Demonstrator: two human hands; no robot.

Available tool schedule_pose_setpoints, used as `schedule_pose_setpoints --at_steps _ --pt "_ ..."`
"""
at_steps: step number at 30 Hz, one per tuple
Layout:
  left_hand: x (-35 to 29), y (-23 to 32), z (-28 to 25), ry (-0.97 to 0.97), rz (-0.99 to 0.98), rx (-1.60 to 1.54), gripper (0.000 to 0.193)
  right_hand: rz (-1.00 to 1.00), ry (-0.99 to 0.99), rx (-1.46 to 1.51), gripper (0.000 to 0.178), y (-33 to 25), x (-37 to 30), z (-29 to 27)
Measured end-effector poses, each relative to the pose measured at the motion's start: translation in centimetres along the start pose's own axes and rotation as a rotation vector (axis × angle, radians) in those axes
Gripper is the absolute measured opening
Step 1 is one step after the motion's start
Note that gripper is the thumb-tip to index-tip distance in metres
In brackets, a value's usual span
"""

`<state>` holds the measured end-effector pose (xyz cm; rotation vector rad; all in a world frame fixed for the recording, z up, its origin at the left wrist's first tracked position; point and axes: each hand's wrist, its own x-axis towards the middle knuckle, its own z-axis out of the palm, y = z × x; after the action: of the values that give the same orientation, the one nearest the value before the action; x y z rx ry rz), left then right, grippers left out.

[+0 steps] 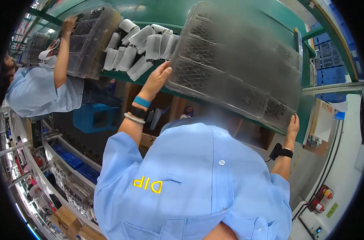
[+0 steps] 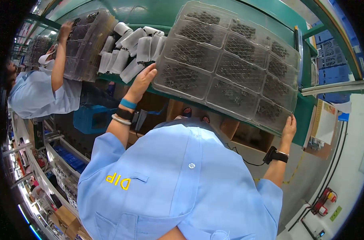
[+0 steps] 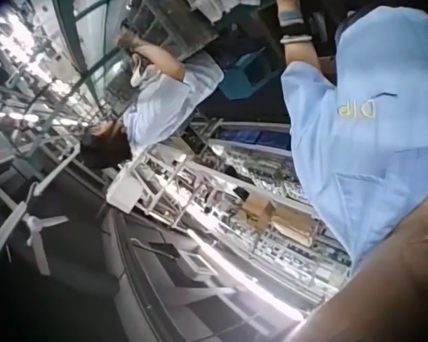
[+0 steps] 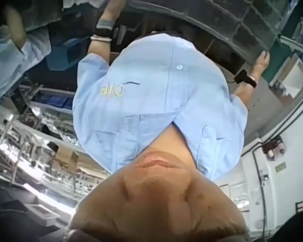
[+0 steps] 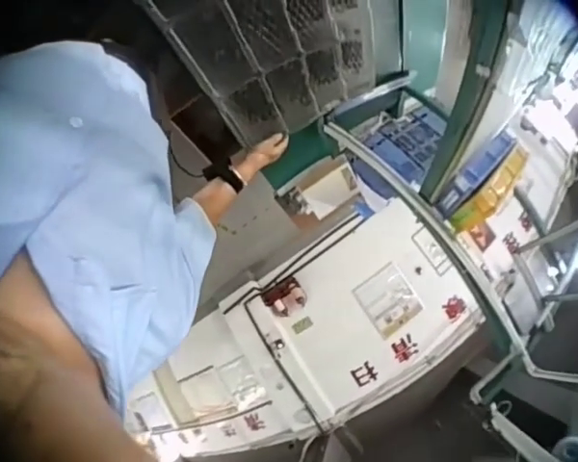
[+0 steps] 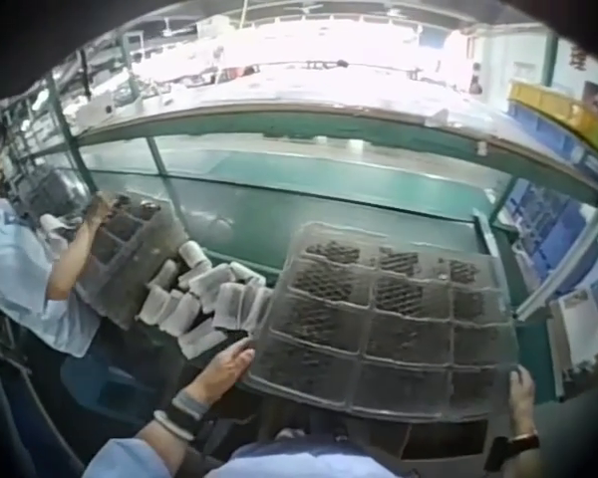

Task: The person picks up a circuit board from a tray, wraps it in a foam sheet, and places it into a cardboard box, repeating this process before moving a plastic tray lid.

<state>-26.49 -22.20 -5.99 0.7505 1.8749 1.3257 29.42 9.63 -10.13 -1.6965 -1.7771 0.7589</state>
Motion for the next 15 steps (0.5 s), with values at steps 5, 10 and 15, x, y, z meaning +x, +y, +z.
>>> schedule_pose_setpoints --at_steps 5,10,15 --pt "-0.2 -1.0 1.5 0.090 0.148 0.133 0.051 -0.066 0.028 -0.144 0.043 -2.0 -0.7 0.1" --pt "-0.4 -1.6 0.5 0.063 0.139 0.238 0.050 -0.208 0.064 -0.300 0.038 -2.5 -1.8 0.9" --pt "1.2 -2.3 -0.4 0.015 0.182 0.322 0.049 -0.250 0.036 -0.281 0.035 -2.8 -1.2 1.4"
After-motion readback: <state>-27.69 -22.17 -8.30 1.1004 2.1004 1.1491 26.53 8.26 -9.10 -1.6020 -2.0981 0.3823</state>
